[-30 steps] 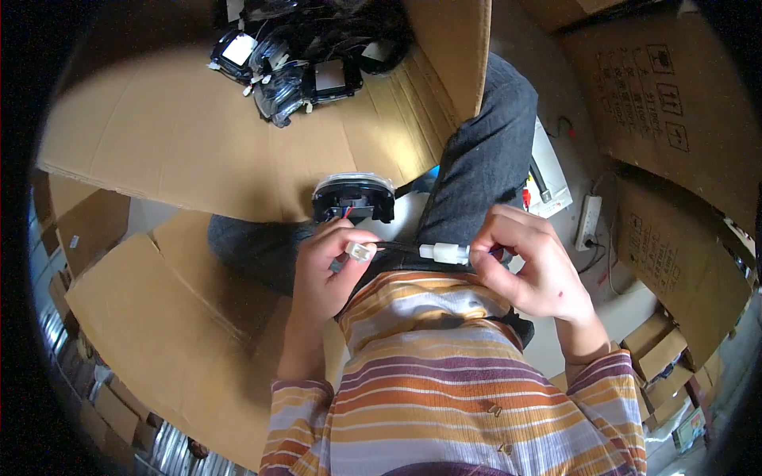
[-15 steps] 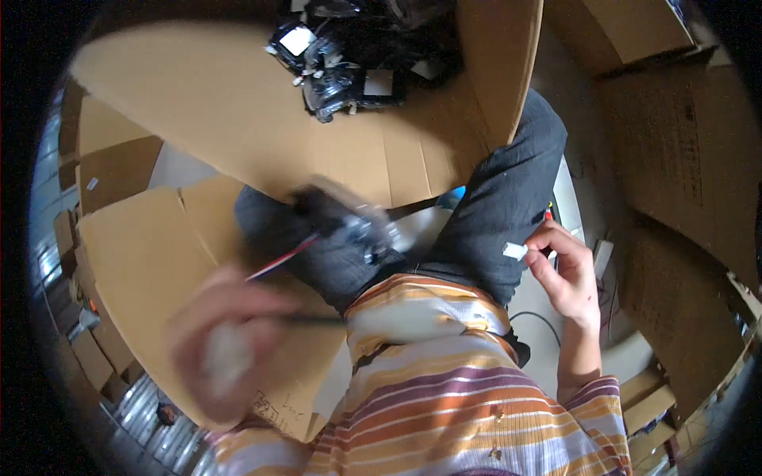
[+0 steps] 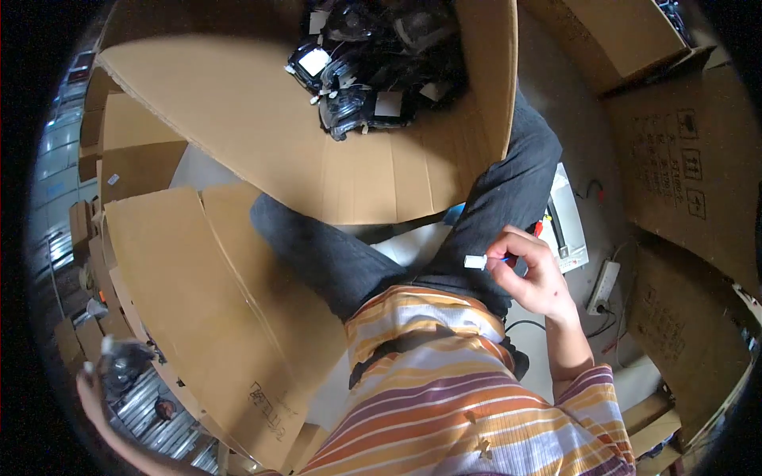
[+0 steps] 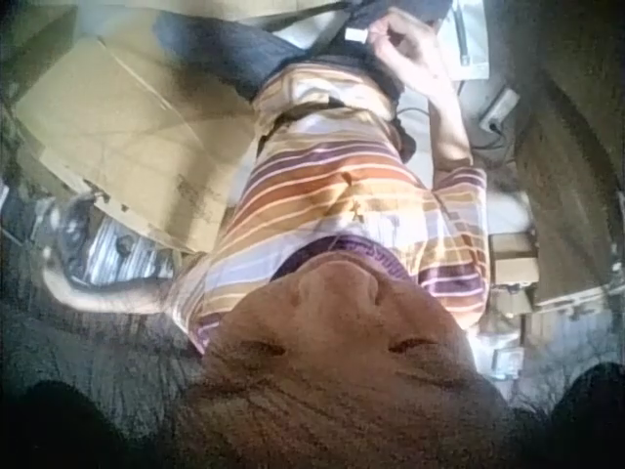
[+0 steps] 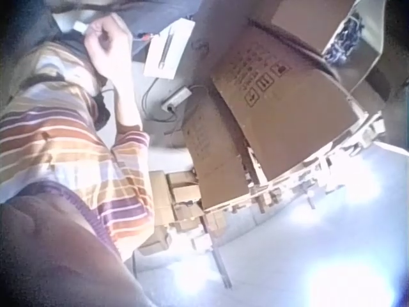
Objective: The person connects wiring harnesses and plastic connectors to electronic components by hand, sorting them from cardboard shipping boxes.
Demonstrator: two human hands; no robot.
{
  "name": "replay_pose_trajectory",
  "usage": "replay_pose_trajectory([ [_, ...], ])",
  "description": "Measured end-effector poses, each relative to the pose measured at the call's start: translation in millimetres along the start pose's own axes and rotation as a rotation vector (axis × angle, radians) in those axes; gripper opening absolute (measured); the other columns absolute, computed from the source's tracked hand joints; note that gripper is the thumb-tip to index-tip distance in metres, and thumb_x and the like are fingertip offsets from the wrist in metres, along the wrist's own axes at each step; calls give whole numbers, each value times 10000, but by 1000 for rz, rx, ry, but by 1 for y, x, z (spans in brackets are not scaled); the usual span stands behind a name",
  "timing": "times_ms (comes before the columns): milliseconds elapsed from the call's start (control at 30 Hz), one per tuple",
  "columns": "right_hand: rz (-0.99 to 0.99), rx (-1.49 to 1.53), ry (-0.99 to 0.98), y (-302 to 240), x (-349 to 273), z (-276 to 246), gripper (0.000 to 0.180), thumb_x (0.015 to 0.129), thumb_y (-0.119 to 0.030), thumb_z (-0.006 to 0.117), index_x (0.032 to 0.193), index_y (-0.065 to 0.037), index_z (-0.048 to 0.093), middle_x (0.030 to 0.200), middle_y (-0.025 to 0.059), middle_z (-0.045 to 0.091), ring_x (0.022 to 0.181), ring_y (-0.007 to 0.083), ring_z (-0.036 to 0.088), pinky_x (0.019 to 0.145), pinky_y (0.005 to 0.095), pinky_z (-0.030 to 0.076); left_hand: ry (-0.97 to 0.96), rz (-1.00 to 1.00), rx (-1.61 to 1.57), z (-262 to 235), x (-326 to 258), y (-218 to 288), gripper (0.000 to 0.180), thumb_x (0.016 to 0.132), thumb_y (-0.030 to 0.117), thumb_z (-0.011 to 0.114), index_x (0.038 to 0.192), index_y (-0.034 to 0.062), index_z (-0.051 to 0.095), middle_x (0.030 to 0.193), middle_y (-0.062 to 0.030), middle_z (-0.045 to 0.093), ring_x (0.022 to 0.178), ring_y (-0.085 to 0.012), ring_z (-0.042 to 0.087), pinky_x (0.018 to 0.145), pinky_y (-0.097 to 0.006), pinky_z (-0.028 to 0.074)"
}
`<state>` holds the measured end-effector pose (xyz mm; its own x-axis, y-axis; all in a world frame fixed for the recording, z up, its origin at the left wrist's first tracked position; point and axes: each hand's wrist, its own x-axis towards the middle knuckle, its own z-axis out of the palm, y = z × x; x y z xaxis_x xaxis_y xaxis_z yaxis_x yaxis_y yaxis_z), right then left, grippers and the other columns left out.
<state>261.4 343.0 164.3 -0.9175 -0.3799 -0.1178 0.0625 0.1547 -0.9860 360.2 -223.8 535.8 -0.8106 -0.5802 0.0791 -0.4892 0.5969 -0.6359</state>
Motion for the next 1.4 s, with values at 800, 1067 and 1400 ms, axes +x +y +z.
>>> replay_pose_trajectory([
  [800,523,85,35,13,68,-1,85,681,-38,542,747,13,530,704,105,528,653,218,527,579,278,399,-532,769,-630,252,109,813,559,734,410,438,1224,161,337,1246,-89,356,1131,-269,358,923,-479,230],
  [1067,589,220,5,11,76,-2,73,706,-33,529,762,12,534,725,88,548,692,187,544,615,264,411,-602,706,-622,225,86,785,363,724,366,456,995,138,536,995,-110,549,974,-282,488,864,-421,266],
  [1400,398,178,-67,5,75,3,54,693,-33,539,736,-3,523,688,79,517,638,195,524,568,267,399,-555,709,-1620,184,-25,600,124,802,105,484,779,10,560,711,-61,581,673,-91,518,624,-223,402],
])
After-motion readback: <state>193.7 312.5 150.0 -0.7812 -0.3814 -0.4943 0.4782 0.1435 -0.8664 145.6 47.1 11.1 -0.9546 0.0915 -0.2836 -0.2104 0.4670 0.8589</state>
